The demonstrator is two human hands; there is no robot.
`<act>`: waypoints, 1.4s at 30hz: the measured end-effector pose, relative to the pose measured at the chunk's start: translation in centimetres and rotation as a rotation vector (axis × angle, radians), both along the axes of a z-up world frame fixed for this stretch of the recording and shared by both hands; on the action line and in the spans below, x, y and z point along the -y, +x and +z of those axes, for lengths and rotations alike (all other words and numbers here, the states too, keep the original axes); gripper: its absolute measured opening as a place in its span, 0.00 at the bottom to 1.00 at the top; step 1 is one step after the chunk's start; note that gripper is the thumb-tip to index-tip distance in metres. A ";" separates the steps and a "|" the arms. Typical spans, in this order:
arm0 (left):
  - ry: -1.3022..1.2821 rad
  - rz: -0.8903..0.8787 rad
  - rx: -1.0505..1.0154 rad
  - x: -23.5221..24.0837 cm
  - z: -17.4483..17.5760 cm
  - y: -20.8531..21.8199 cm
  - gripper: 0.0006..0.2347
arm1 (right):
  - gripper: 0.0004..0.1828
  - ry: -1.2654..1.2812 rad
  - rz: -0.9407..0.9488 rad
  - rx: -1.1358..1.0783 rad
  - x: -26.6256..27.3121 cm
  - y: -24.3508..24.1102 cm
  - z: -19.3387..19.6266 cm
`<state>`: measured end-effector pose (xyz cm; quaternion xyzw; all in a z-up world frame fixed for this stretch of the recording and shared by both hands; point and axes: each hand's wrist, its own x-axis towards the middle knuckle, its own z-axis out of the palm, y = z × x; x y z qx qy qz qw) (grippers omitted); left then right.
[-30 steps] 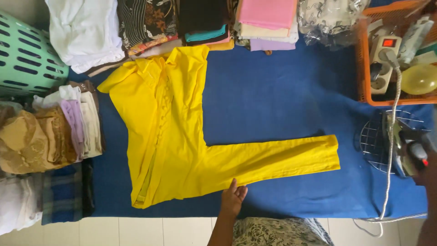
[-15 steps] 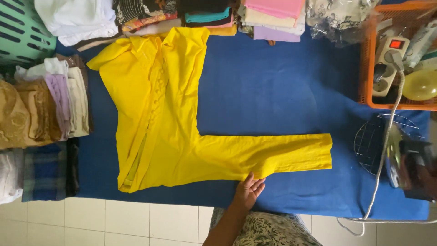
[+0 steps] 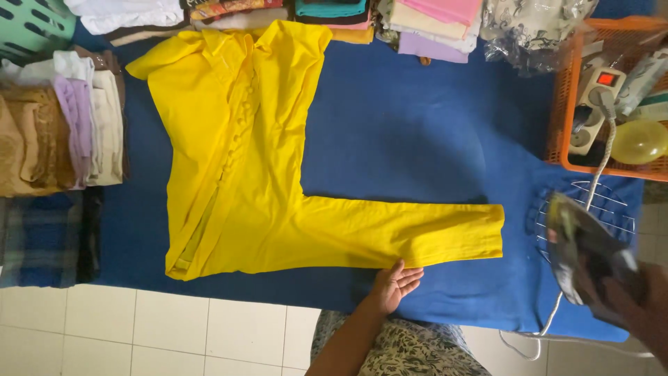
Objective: Ironing a yellow long-sleeved shirt on an ironing board.
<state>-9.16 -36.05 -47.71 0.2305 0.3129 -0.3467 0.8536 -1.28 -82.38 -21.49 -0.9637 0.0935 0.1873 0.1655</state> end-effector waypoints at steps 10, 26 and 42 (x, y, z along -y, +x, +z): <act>0.076 -0.018 -0.034 -5.4 3.2 -1.4 0.21 | 0.19 0.165 0.581 0.096 -25.0 10.0 -5.1; 0.347 1.051 -0.126 -19.8 3.4 -2.1 0.05 | 0.29 0.286 0.682 -0.216 -33.6 5.4 -11.2; 0.318 1.204 -0.188 -29.6 7.8 0.2 0.10 | 0.27 0.080 0.622 -0.222 -42.0 11.5 -9.8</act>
